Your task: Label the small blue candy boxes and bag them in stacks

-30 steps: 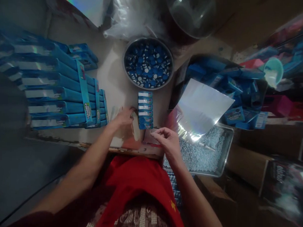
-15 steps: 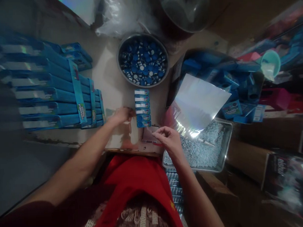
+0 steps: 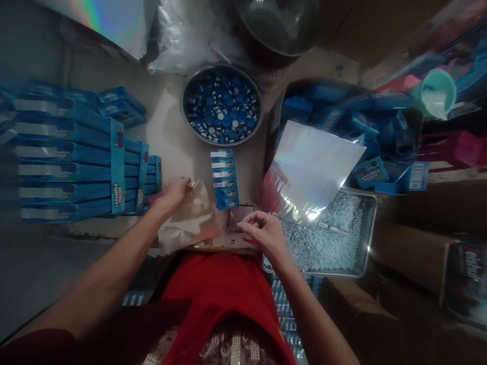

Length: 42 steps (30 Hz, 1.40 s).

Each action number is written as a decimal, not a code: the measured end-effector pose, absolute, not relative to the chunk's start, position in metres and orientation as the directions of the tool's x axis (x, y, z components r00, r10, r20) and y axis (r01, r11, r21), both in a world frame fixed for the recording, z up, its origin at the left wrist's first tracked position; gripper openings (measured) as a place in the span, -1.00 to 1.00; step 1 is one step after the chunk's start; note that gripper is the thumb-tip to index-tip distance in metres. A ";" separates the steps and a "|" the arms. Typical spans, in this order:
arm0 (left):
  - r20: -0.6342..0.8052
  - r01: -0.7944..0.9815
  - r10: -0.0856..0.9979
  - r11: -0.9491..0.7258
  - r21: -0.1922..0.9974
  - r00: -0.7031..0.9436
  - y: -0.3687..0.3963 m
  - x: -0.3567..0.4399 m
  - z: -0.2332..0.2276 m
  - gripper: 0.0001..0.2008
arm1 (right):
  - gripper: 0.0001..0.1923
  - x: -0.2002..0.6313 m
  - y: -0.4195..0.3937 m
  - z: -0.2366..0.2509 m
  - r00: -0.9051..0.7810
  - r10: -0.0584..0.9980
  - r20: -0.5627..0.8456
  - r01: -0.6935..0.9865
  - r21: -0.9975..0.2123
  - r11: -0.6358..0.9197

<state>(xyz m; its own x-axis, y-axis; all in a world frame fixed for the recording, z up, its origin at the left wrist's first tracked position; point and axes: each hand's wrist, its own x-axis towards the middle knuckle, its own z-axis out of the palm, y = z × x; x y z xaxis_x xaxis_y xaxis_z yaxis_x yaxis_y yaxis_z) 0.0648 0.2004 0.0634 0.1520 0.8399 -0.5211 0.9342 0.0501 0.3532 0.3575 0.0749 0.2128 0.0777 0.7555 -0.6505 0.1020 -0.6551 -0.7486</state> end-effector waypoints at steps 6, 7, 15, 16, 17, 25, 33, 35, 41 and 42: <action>-0.207 0.858 0.976 0.054 0.511 0.062 0.181 0.085 0.090 -0.66 | -0.72 0.327 0.085 0.208 0.059 0.778 -0.625 0.035 -0.778 -0.628; -0.205 0.770 0.978 0.106 0.630 0.033 0.171 0.089 0.096 -0.69 | -0.72 0.323 0.088 0.210 0.057 0.777 -0.626 0.016 -0.778 -0.628; -0.581 -0.295 0.673 0.732 0.615 0.458 0.104 0.106 0.120 -0.28 | -0.69 0.307 0.103 0.208 -0.005 0.733 -0.680 -0.065 -0.731 -0.679; -0.610 -0.283 0.676 0.732 0.620 0.413 0.103 0.107 0.120 -0.38 | -0.69 0.307 0.104 0.206 -0.006 0.721 -0.692 -0.072 -0.719 -0.691; -0.645 -0.263 0.678 0.733 0.627 0.353 0.103 0.108 0.120 -0.48 | -0.68 0.307 0.104 0.203 -0.007 0.706 -0.708 -0.082 -0.703 -0.706; -0.677 -0.207 0.734 0.672 0.711 0.060 0.128 0.122 0.115 -0.60 | -0.64 0.311 0.122 0.152 0.229 0.786 -0.575 0.258 -0.742 -0.618; -0.672 -0.071 0.735 0.669 0.740 -0.084 0.145 0.131 0.088 -0.76 | -0.71 0.307 0.137 0.110 0.286 0.825 -0.488 0.559 -0.614 -0.557; -0.680 -0.075 0.729 0.676 0.733 -0.082 0.144 0.130 0.084 -0.77 | -0.70 0.307 0.137 0.109 0.285 0.828 -0.483 0.567 -0.612 -0.552; -0.701 -0.087 0.711 0.696 0.713 -0.055 0.144 0.130 0.074 -0.75 | -0.71 0.306 0.141 0.108 0.302 0.816 -0.492 0.641 -0.529 -0.556; -0.714 -0.107 0.699 0.707 0.699 -0.044 0.144 0.132 0.068 -0.75 | -0.72 0.306 0.143 0.107 0.314 0.810 -0.496 0.661 -0.499 -0.561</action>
<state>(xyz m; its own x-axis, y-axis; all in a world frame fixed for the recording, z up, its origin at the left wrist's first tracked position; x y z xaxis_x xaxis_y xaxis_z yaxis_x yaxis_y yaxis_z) 0.1320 0.1438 0.0683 -0.0437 0.6991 -0.7137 -0.1066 0.7070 0.6991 0.3063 0.1426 0.1066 0.3138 0.8098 -0.4957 0.6605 -0.5612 -0.4987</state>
